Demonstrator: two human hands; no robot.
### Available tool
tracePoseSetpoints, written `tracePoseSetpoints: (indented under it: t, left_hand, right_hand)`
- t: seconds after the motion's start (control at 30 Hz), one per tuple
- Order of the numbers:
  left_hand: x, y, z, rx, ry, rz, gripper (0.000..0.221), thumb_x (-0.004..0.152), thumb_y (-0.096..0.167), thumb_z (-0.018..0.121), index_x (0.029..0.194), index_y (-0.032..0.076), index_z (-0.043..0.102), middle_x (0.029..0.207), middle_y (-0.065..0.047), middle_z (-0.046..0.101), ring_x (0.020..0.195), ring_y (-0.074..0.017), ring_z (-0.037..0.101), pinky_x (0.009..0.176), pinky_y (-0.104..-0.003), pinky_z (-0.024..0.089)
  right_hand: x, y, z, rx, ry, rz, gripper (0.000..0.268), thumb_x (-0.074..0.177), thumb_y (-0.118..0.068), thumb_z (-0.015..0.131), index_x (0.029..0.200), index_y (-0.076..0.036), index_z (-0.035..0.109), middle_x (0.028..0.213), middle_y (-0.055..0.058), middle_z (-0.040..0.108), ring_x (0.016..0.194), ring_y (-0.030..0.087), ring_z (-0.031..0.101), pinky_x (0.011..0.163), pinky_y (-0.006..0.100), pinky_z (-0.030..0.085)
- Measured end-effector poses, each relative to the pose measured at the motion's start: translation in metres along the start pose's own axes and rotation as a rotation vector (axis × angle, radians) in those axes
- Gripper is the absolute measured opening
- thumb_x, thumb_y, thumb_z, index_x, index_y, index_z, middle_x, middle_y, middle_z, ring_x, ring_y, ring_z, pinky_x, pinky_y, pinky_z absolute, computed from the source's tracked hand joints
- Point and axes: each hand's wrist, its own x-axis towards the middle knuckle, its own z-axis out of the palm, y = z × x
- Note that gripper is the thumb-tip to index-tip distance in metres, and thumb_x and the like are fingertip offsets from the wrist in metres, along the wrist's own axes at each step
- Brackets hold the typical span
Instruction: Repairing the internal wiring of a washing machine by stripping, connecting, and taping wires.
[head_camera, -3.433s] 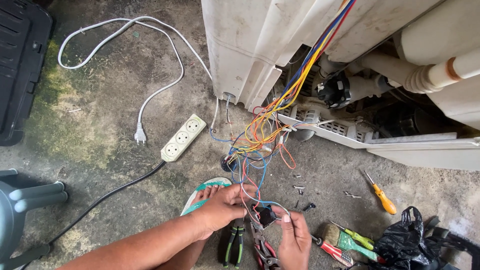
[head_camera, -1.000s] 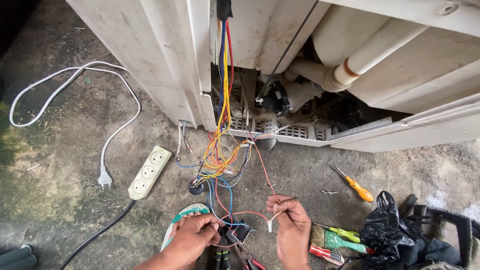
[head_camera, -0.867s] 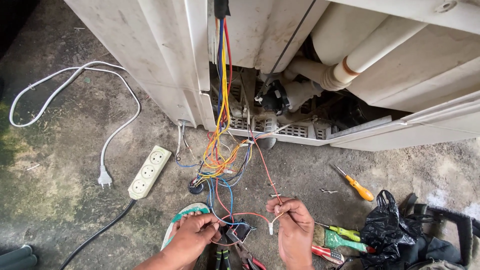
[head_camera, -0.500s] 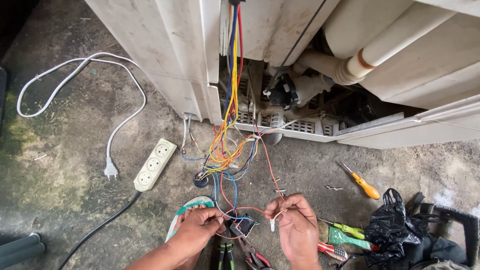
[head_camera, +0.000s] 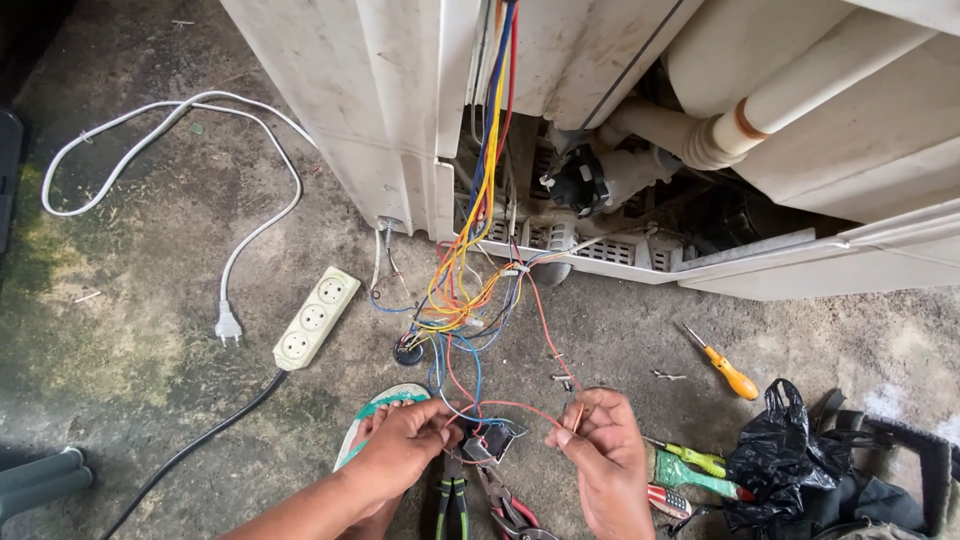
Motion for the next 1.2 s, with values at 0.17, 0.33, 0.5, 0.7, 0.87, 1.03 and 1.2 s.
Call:
tracePoseSetpoints:
  t: [0.17, 0.33, 0.5, 0.7, 0.87, 1.03, 1.2]
  left_hand:
    - [0.0, 0.003, 0.0, -0.159, -0.017, 0.041, 0.05, 0.087, 0.003, 0.063, 0.131, 0.022, 0.075, 0.109, 0.001, 0.083, 0.099, -0.0046, 0.072, 0.094, -0.016, 0.043]
    - [-0.001, -0.001, 0.0, -0.423, -0.106, 0.098, 0.051, 0.085, -0.006, 0.06, 0.132, 0.013, 0.072, 0.134, -0.007, 0.076, 0.122, -0.0096, 0.066, 0.105, -0.022, 0.043]
    - [-0.012, 0.011, -0.005, -0.461, -0.144, 0.11, 0.051, 0.086, -0.006, 0.057, 0.132, 0.01, 0.071, 0.141, -0.003, 0.073, 0.135, -0.0108, 0.059, 0.116, -0.023, 0.033]
    - [-0.014, 0.011, -0.006, -0.508, -0.203, 0.22, 0.048, 0.086, 0.003, 0.063, 0.133, 0.009, 0.07, 0.148, -0.008, 0.067, 0.145, -0.0169, 0.052, 0.12, -0.032, 0.029]
    - [-0.02, 0.024, -0.006, -0.518, -0.094, 0.117, 0.042, 0.082, 0.002, 0.067, 0.121, 0.006, 0.08, 0.128, -0.006, 0.083, 0.127, -0.0186, 0.071, 0.109, -0.034, 0.043]
    - [-0.015, 0.021, -0.005, -0.71, -0.012, 0.039, 0.03, 0.075, -0.002, 0.058, 0.096, -0.004, 0.078, 0.104, -0.023, 0.084, 0.103, -0.0296, 0.076, 0.098, -0.041, 0.055]
    - [-0.009, 0.014, -0.003, -0.731, 0.02, -0.014, 0.012, 0.083, -0.004, 0.055, 0.082, -0.001, 0.067, 0.09, -0.023, 0.08, 0.091, -0.0317, 0.076, 0.089, -0.042, 0.058]
  right_hand:
    - [0.001, 0.005, -0.01, -0.088, 0.144, -0.039, 0.036, 0.078, 0.018, 0.068, 0.108, 0.001, 0.059, 0.084, 0.014, 0.064, 0.066, 0.025, 0.067, 0.07, 0.04, 0.06]
    - [0.012, 0.003, -0.013, -0.197, 0.356, -0.057, 0.038, 0.081, 0.022, 0.065, 0.113, 0.003, 0.058, 0.082, 0.012, 0.061, 0.069, 0.022, 0.066, 0.079, 0.036, 0.062]
    - [0.014, 0.002, -0.013, -0.236, 0.394, -0.061, 0.034, 0.085, 0.02, 0.063, 0.113, 0.003, 0.058, 0.086, 0.011, 0.062, 0.074, 0.021, 0.067, 0.08, 0.037, 0.064]
    - [0.013, 0.001, -0.014, -0.277, 0.442, -0.034, 0.036, 0.085, 0.02, 0.063, 0.118, 0.006, 0.058, 0.084, 0.018, 0.065, 0.072, 0.026, 0.068, 0.077, 0.038, 0.063]
    - [0.01, 0.028, -0.048, -0.33, 0.463, -0.023, 0.031, 0.085, 0.016, 0.068, 0.116, 0.012, 0.067, 0.084, 0.02, 0.068, 0.069, 0.027, 0.07, 0.073, 0.039, 0.065]
    - [0.007, 0.036, -0.059, -0.38, 0.434, 0.011, 0.019, 0.086, 0.012, 0.069, 0.104, 0.013, 0.073, 0.088, 0.023, 0.076, 0.068, 0.024, 0.07, 0.07, 0.038, 0.066]
    - [0.003, 0.028, -0.06, -0.429, 0.363, 0.056, 0.018, 0.087, 0.005, 0.07, 0.103, 0.009, 0.077, 0.082, 0.017, 0.077, 0.069, 0.022, 0.071, 0.07, 0.036, 0.065]
